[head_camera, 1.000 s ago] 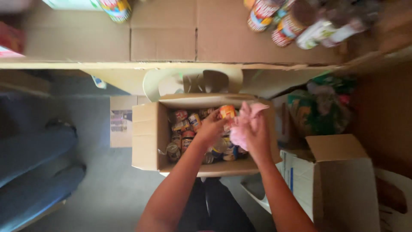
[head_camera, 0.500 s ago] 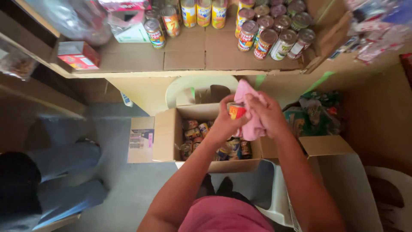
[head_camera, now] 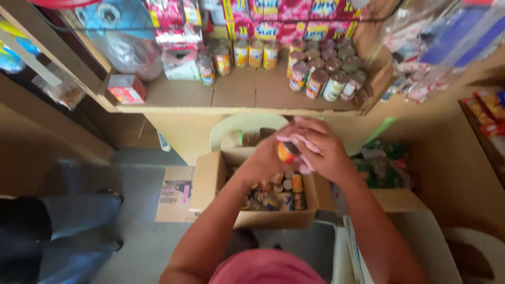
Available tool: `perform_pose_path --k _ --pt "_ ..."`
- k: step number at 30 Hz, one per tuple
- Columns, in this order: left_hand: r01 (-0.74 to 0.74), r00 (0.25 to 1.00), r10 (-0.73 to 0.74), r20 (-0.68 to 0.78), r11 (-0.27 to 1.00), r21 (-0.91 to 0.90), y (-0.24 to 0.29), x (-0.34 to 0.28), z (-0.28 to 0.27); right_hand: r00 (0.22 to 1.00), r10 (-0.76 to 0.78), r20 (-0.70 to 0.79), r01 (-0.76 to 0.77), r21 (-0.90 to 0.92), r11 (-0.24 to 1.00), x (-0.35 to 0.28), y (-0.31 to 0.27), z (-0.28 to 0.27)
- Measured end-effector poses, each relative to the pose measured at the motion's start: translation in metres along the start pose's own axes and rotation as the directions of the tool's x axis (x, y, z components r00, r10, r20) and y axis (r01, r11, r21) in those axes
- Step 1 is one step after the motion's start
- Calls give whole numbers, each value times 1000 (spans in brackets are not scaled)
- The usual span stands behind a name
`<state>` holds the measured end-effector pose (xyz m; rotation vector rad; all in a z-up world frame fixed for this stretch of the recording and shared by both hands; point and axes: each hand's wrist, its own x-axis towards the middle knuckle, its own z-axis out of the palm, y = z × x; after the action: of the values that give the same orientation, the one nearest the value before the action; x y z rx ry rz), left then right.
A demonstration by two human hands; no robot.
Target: Wiping canned goods with a cloth and placing them onto a shelf in a storage area.
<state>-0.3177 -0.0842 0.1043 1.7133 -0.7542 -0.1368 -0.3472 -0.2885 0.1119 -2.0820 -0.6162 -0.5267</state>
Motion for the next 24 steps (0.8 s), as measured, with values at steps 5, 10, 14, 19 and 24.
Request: perform_pose_path --k 5,10,14,19,24 --pt "-21 1000 20 -19 1000 0 6 8 -31 980 -185 79 192 -97 977 13 -18 -13" --pt "217 918 -381 -109 714 -666 -31 38 -29 926 281 -251 -236 197 952 30 21 17" --pt "54 965 -261 37 58 -997 -167 65 9 939 -4 -343 -36 -111 993 52 -51 73" --pt "132 979 -146 140 -63 -989 -153 46 1 905 -265 -333 162 -306 938 47 -30 99" --pt "125 915 -402 25 224 -967 -112 34 -34 906 -179 -383 77 -267 961 70 -2 108"
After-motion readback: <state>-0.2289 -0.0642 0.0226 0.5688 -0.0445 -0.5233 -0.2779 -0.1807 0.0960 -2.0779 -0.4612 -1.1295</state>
